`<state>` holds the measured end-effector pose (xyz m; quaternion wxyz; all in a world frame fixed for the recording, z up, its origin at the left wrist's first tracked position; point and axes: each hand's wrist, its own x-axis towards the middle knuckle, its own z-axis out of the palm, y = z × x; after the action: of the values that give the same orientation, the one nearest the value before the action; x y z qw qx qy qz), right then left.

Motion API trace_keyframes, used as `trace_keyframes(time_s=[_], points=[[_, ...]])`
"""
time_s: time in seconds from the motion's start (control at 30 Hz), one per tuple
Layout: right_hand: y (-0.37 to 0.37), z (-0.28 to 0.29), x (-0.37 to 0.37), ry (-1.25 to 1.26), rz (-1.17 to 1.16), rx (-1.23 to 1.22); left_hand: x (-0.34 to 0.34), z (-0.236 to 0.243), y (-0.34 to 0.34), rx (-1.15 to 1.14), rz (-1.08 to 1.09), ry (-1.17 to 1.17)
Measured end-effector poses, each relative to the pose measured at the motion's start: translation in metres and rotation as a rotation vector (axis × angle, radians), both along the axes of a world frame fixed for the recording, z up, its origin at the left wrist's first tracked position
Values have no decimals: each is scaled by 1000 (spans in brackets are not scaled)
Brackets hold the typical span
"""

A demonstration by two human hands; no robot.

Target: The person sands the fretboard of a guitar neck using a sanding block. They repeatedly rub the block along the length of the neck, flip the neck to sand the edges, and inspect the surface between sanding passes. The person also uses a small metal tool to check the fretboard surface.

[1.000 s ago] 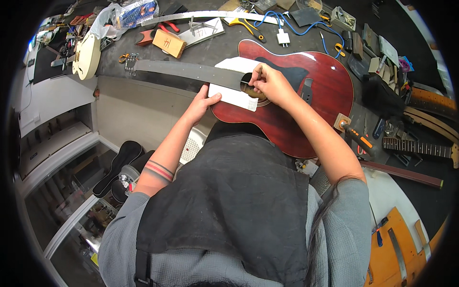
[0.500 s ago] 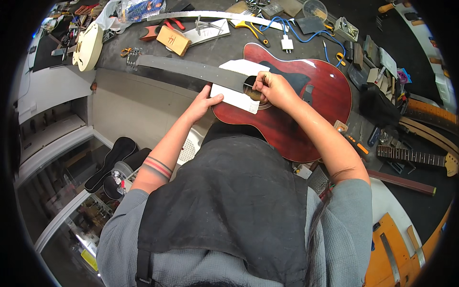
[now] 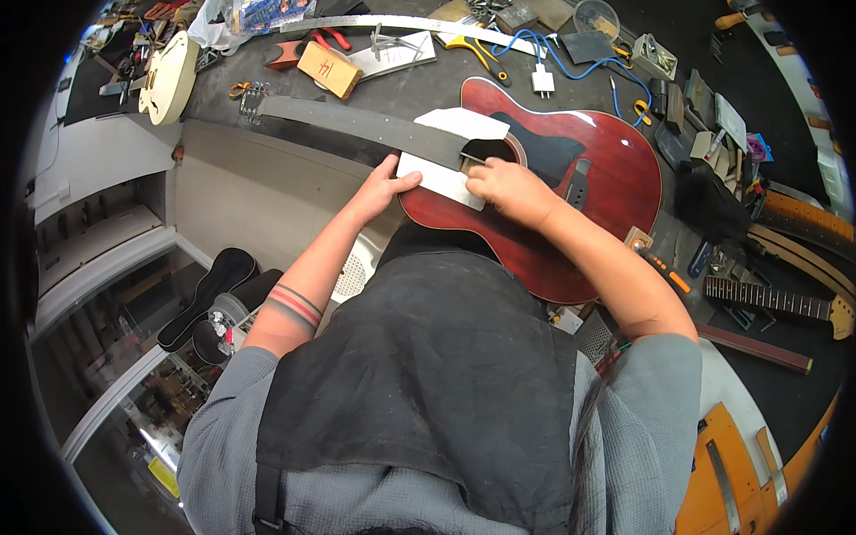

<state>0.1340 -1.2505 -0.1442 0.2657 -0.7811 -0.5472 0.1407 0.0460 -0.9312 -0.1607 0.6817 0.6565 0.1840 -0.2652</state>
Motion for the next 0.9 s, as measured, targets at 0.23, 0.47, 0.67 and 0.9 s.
trace_keyframes(time_s=[0.23, 0.47, 0.67, 0.9], points=[[-4, -1, -12, 19, -141, 30, 1, 9, -4, 9, 10, 7], [-9, 15, -27, -33, -252, 137, -3, 14, -7, -3, 24, 2], [-4, 9, -24, -82, -296, 116, -4, 8, -4, 35, 1, -23], [-2, 5, -18, -157, -185, 14, -4, 5, -2, 38, -15, -25]])
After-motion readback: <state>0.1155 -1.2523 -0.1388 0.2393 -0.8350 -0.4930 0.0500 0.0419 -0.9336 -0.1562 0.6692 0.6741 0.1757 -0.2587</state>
